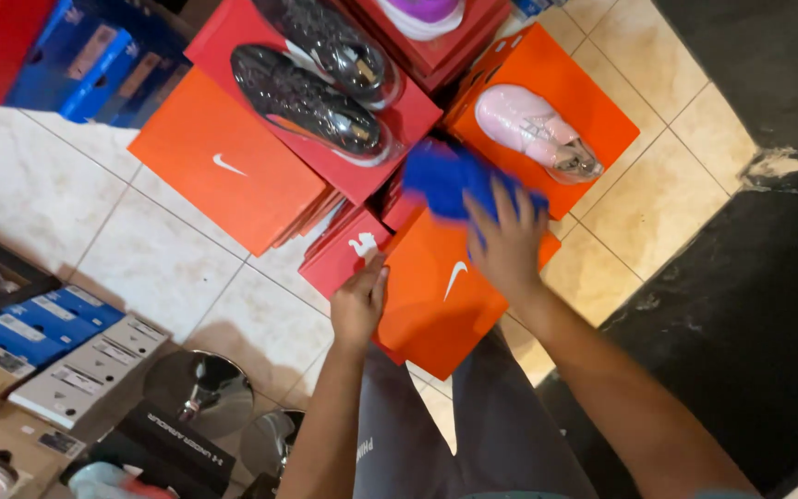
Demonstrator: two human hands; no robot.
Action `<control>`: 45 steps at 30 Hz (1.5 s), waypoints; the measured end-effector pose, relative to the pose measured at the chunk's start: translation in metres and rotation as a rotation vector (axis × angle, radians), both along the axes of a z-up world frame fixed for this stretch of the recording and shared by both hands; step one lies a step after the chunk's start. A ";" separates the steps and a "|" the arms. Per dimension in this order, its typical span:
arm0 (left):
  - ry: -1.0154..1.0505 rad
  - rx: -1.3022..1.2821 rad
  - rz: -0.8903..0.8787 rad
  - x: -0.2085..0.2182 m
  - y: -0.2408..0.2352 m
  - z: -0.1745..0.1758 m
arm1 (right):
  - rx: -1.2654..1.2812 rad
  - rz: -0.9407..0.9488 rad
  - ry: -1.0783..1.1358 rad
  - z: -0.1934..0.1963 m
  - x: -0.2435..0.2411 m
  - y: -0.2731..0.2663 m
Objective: Cleaning and organizing shoeboxes by wiping them with a cloth and restacking them
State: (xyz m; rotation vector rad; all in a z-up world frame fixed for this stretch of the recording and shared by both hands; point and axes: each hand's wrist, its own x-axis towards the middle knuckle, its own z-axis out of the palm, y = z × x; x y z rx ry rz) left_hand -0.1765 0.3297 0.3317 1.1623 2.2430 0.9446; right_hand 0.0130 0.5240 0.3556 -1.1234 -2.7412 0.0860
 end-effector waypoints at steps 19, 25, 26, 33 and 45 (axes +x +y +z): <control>-0.754 0.096 -0.013 -0.032 -0.003 -0.039 | -0.144 0.056 0.127 -0.003 -0.018 -0.091; -0.815 -0.130 -0.164 -0.067 0.013 -0.016 | -0.287 0.187 0.149 -0.007 -0.017 -0.221; -0.830 -0.148 -0.199 -0.069 0.018 -0.016 | -0.341 0.247 0.095 -0.001 -0.004 -0.228; -0.729 -0.345 -0.494 -0.088 0.050 -0.011 | -0.205 0.174 0.168 -0.012 -0.047 -0.156; -0.569 -0.625 -0.676 -0.083 0.080 0.030 | -0.385 -0.062 0.276 -0.071 0.075 -0.095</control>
